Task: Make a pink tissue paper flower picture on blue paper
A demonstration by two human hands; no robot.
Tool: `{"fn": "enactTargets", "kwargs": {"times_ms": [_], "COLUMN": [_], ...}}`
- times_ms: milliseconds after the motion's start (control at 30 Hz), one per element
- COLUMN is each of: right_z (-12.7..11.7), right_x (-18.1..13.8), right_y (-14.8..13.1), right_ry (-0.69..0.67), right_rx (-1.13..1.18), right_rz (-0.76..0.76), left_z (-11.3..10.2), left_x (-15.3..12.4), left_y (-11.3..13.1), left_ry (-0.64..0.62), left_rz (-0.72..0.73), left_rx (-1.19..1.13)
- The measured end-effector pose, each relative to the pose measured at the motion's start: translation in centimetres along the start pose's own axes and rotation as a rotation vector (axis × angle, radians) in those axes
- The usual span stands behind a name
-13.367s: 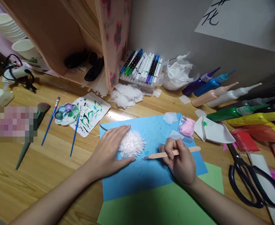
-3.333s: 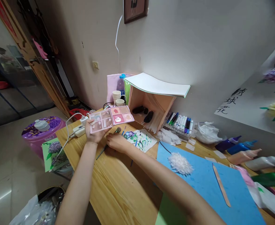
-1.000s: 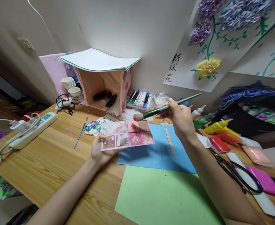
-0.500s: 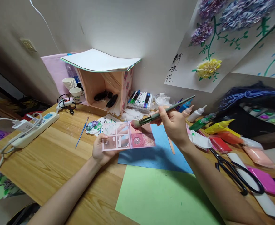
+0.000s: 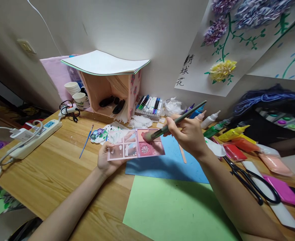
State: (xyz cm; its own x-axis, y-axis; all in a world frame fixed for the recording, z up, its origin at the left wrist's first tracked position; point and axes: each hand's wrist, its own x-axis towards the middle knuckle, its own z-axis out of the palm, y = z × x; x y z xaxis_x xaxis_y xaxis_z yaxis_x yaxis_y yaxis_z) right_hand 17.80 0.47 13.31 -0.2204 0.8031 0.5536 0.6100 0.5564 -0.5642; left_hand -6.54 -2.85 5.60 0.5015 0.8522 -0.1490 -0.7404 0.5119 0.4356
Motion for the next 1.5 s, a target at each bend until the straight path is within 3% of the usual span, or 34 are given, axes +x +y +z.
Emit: {"fn": "enactTargets", "kwargs": {"times_ms": [100, 267, 500, 733, 867, 1033, 1167, 1333, 1500], "right_z": [-0.2, -0.1, 0.6, 0.2, -0.2, 0.0, 0.5, 1.3, 2.1], "right_x": [-0.1, 0.1, 0.0, -0.1, 0.2, 1.0, 1.7, 1.7, 1.3], "right_y": [-0.1, 0.2, 0.6, 1.0, 0.8, 1.9, 3.6, 3.8, 3.1], "right_ry": [-0.013, 0.083, -0.134, -0.199, -0.209, 0.093, 0.033, -0.051, -0.075], "right_rx": [-0.033, 0.005, -0.030, -0.109, -0.019, 0.496, 0.771, 0.832, 0.754], "right_rz": [-0.100, -0.142, -0.341, -0.434, -0.296, 0.233, 0.559, 0.661, 0.600], "left_z": [0.0, -0.1, -0.3, -0.4, -0.3, -0.2, -0.3, -0.2, -0.1], "left_x": [0.1, 0.3, 0.3, 0.3, 0.4, 0.3, 0.2, 0.2, 0.1], "left_y": [0.0, 0.0, 0.3, 0.3, 0.3, 0.4, 0.4, 0.1, -0.1], "left_ry": [-0.004, -0.003, 0.014, 0.005, 0.014, -0.007, -0.016, -0.024, -0.036], "left_rz": [0.005, 0.004, 0.023, 0.003, 0.014, 0.020, 0.011, -0.009, -0.017], "left_rx": [0.000, 0.018, 0.018, 0.013, 0.025, 0.028, 0.001, -0.007, 0.000]}}
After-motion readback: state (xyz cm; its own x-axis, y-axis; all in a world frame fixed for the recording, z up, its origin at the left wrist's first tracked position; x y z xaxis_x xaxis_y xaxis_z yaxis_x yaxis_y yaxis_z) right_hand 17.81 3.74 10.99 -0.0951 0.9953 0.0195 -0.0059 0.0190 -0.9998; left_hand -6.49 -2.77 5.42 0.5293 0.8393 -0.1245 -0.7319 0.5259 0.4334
